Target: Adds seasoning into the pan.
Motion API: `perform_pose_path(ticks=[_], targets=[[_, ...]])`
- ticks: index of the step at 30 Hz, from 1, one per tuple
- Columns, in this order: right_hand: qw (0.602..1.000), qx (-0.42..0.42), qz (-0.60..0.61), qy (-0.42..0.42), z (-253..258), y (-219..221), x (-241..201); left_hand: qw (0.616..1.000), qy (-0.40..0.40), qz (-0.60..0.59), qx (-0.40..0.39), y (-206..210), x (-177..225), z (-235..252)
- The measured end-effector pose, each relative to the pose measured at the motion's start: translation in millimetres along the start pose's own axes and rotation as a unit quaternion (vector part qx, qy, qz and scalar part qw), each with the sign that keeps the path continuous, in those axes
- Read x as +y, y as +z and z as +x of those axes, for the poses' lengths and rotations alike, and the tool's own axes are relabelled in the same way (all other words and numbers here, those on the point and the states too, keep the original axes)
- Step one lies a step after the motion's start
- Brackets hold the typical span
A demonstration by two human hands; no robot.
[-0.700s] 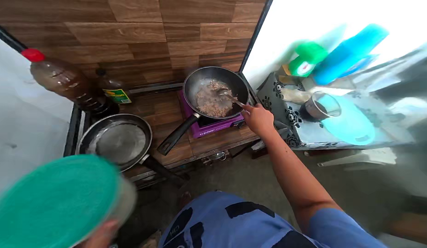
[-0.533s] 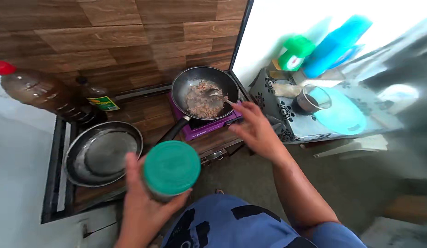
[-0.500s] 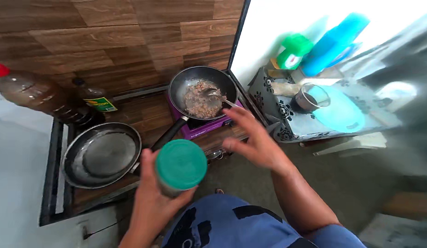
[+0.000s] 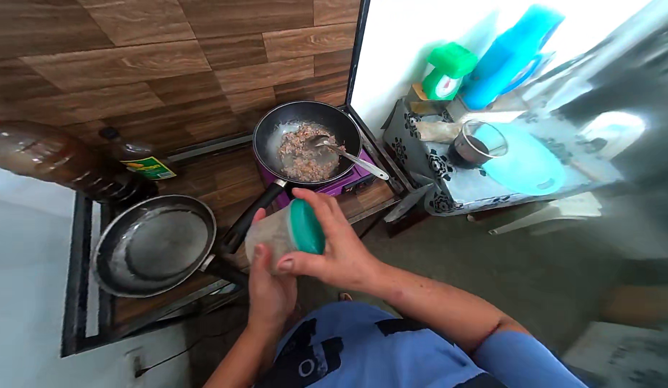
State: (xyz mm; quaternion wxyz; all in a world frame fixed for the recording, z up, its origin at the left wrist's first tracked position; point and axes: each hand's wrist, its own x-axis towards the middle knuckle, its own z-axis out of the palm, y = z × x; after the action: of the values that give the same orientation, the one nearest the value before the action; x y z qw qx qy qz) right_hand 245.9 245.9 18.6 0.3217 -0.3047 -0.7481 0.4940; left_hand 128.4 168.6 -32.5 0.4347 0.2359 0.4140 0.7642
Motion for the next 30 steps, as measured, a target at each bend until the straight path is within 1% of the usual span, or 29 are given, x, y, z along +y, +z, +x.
perform_pose_path(ticks=[3,6,10,12,13,15,17,19,20,22,25,30], targets=[[0.999,-0.041,-0.026,-0.014,7,25,-4,0.998,0.013,-0.030,0.053,-13,18,1],[0.992,-0.110,-0.048,-0.033,17,44,-11,0.995,0.024,-0.045,0.091,-30,34,-5],[0.975,-0.194,-0.074,-0.078,33,70,-15,0.989,0.001,-0.076,0.125,-58,50,-15],[0.958,-0.228,-0.105,-0.141,38,84,-16,0.984,-0.021,-0.112,0.138,-71,59,-19],[0.942,-0.239,-0.131,-0.195,39,92,-16,0.981,-0.035,-0.139,0.134,-80,61,-21],[0.907,-0.258,-0.177,-0.283,39,105,-21,0.972,-0.029,-0.205,0.113,-96,58,-25],[0.879,-0.287,-0.192,-0.329,43,110,-28,0.965,-0.013,-0.240,0.099,-106,57,-31],[0.860,-0.306,-0.189,-0.363,49,110,-34,0.967,-0.014,-0.243,0.069,-113,64,-33],[0.854,-0.308,-0.185,-0.377,51,108,-36,0.970,-0.026,-0.234,0.056,-116,70,-32],[0.851,-0.301,-0.179,-0.392,52,102,-37,0.977,-0.065,-0.195,0.056,-122,79,-29],[0.862,-0.287,-0.168,-0.383,47,93,-30,0.980,-0.118,-0.143,0.069,-123,83,-25],[0.859,-0.312,-0.190,-0.359,36,75,-21,0.958,-0.233,-0.165,0.030,-123,71,-16]])
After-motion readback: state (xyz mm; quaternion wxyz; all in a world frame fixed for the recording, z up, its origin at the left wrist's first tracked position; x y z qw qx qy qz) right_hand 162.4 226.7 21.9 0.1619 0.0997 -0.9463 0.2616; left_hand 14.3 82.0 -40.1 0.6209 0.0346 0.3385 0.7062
